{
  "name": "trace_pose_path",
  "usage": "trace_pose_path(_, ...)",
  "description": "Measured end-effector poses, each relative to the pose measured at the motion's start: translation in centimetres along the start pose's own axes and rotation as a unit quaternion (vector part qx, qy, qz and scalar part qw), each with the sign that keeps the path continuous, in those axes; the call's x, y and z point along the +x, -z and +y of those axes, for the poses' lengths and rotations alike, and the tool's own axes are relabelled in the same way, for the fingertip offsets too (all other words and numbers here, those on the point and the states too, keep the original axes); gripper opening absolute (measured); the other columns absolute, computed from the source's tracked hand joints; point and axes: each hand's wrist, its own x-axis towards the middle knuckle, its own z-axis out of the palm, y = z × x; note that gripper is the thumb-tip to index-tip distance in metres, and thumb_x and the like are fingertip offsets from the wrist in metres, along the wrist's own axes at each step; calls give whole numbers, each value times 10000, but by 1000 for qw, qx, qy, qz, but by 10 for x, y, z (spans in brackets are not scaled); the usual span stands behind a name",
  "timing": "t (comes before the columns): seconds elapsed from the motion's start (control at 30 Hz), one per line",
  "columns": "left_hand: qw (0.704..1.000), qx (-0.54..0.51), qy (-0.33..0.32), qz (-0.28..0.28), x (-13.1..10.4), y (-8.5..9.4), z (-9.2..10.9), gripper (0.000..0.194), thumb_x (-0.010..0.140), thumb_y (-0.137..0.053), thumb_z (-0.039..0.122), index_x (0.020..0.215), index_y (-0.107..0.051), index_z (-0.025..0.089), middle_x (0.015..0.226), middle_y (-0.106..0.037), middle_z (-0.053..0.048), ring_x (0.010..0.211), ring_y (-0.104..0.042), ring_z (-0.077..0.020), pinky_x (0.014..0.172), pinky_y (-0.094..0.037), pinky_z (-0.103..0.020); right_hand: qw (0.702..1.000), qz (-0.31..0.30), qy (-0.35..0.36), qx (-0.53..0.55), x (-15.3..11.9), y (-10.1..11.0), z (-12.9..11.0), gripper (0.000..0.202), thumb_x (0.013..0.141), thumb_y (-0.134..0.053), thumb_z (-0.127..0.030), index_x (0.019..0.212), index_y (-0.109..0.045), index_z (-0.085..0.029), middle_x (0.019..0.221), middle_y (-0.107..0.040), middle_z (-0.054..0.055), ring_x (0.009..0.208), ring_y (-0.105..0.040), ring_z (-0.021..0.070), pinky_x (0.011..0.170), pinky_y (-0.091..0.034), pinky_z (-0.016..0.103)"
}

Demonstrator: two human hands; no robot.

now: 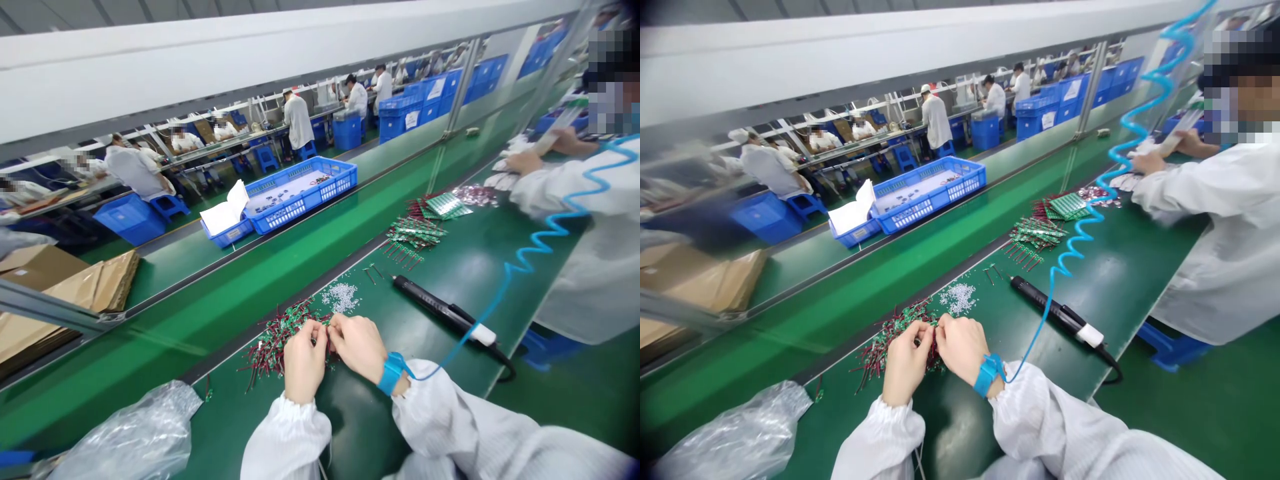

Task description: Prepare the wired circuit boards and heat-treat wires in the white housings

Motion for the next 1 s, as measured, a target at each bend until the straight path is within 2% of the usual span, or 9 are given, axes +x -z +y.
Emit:
trace_pose_path(0.17,999,-16,28,19,2,-2,-5,218,853,-437,329,743,-578,205,652,-653,-3,586,-569,-157,576,-344,-246,999,8,-6,-37,4,-6,-5,186,890,-407,-252,816,-570,-205,726,-696,80,668,-654,230,569,-342,284)
trace_pose_path(0.27,996,-87,23,-1,3,2,-11,239,865,-426,364,775,-572,197,676,-635,-3,625,-567,-155,609,-374,-246,996,-20,21,87,9,-7,2,175,879,-417,-226,772,-554,-208,669,-687,27,644,-651,179,601,-397,261)
trace_pose_path(0.37,990,-136,6,-27,4,7,-16,291,881,-418,417,756,-547,188,641,-568,16,614,-529,-140,607,-380,-239,957,-92,67,267,14,-8,11,172,877,-426,-225,742,-530,-200,640,-672,-8,587,-636,125,608,-448,225)
trace_pose_path(0.43,989,-142,-2,-28,4,10,-17,294,882,-430,427,743,-526,187,622,-536,31,592,-501,-127,592,-373,-234,934,-109,85,329,14,-8,15,182,878,-435,-246,721,-512,-196,629,-660,-8,570,-627,118,593,-464,217)
trace_pose_path(0.7,992,-115,-36,23,0,7,-5,261,910,-406,368,713,-461,206,592,-527,49,545,-486,-106,588,-365,-217,926,-82,90,356,11,-8,8,201,864,-455,-257,684,-521,-198,608,-629,-18,553,-604,111,574,-465,213)
trace_pose_path(0.87,996,-64,-41,56,0,0,-2,273,912,-393,367,695,-446,211,610,-537,31,575,-506,-118,592,-357,-219,929,-55,66,359,8,-3,5,205,828,-457,-216,630,-513,-203,563,-616,-29,512,-582,106,564,-456,211)
trace_pose_path(1.0,995,-64,-38,60,-1,-4,-1,284,918,-377,367,685,-429,214,589,-515,30,572,-492,-123,602,-353,-221,918,-54,37,390,7,-6,3,206,808,-470,-231,611,-522,-201,535,-599,-29,496,-581,112,531,-451,212)
